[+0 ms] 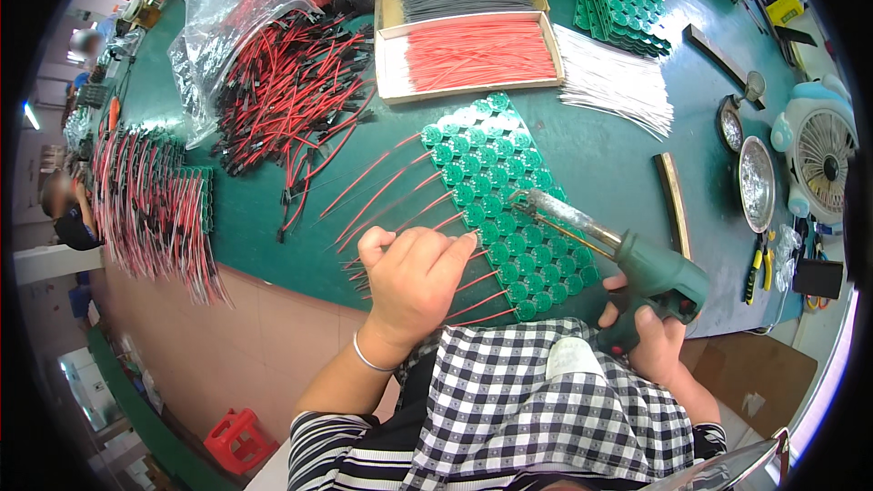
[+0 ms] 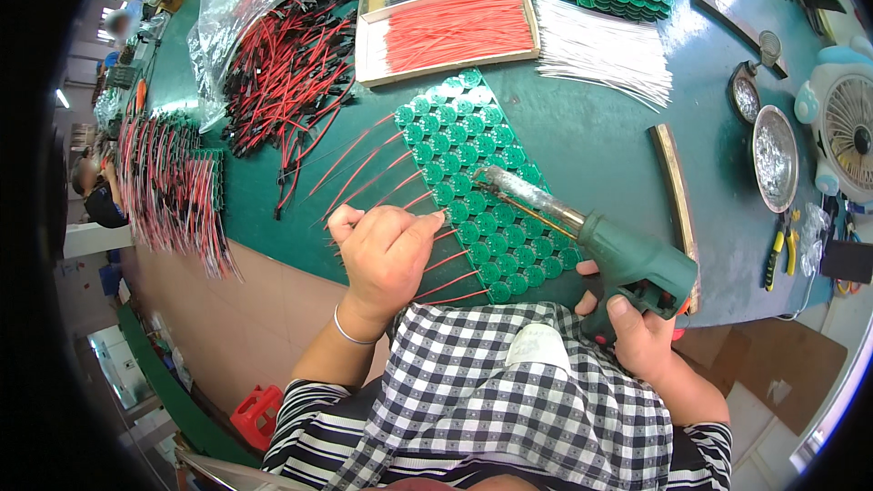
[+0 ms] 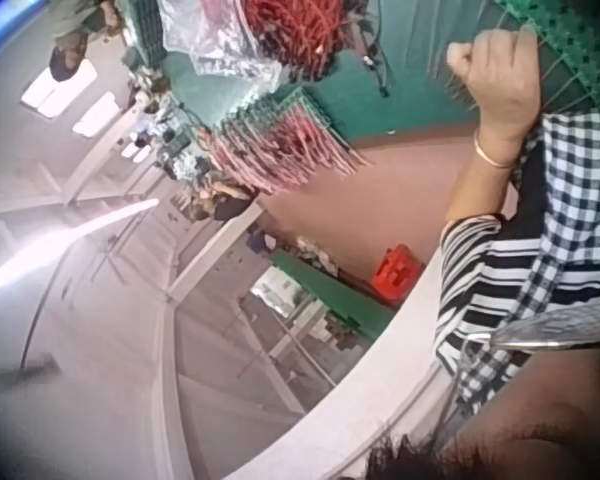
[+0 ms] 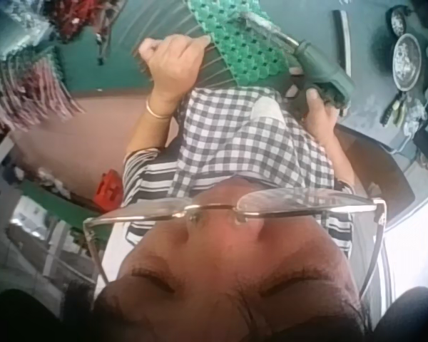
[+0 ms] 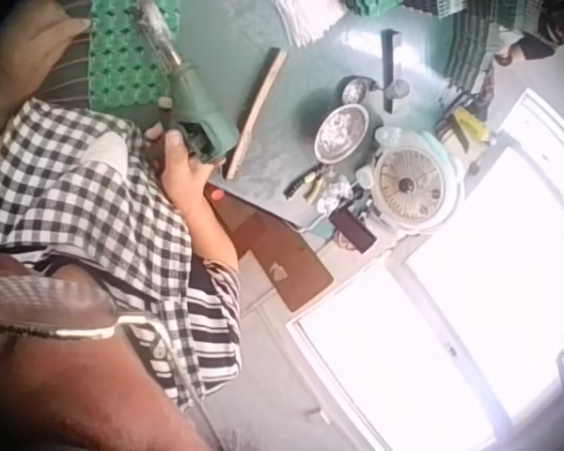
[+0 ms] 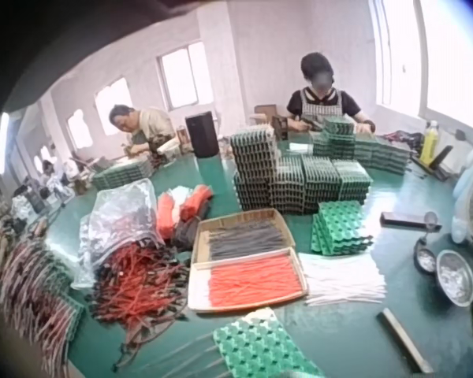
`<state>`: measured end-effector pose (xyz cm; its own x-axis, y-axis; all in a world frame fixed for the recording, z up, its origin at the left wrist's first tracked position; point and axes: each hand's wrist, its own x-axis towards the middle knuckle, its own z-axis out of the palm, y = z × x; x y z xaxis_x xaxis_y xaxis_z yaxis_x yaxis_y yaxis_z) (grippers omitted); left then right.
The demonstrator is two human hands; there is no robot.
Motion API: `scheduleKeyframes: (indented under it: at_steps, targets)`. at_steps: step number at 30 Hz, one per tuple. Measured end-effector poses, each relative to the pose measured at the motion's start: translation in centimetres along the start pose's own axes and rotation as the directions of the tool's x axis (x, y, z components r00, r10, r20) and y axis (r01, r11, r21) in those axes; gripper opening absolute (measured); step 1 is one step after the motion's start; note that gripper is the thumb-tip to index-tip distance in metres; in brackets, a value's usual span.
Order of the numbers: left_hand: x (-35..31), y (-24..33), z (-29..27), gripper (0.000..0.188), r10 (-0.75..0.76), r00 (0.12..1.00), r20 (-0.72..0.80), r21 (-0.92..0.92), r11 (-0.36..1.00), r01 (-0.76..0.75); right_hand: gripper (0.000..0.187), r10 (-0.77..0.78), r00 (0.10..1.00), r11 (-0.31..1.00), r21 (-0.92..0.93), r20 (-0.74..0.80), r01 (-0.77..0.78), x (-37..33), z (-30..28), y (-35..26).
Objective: The person solders wires onto circular LED circuit boards using a soldering iron.
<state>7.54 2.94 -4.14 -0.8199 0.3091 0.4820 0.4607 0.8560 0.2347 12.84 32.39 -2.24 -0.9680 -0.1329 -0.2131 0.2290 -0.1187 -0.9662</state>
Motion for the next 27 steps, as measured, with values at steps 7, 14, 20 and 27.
scheduleKeyframes:
  at_steps: [7,14,20,27]
  targets:
    - [-0.3,-0.1,0.0,0.014,0.013,0.999,0.032,-0.01,1.0,-0.012,0.056,-0.002,0.994,0.998,0.062,-0.109,0.008,0.7,0.4,-0.1]
    - [-0.3,0.0,-0.2,0.016,0.012,1.0,0.026,-0.009,1.0,-0.012,0.056,-0.006,0.997,0.996,0.093,-0.078,0.013,1.0,0.8,-0.4]
    - [-0.3,-0.1,-0.2,0.02,-0.003,1.0,-0.001,-0.016,1.0,0.003,0.058,0.038,0.999,0.991,0.131,-0.038,-0.033,1.0,1.3,-0.2]
    - [-0.3,0.0,-0.4,0.022,-0.019,1.0,0.004,-0.02,1.0,0.019,0.062,0.012,1.0,0.99,0.138,-0.02,-0.01,1.3,1.4,-0.3]
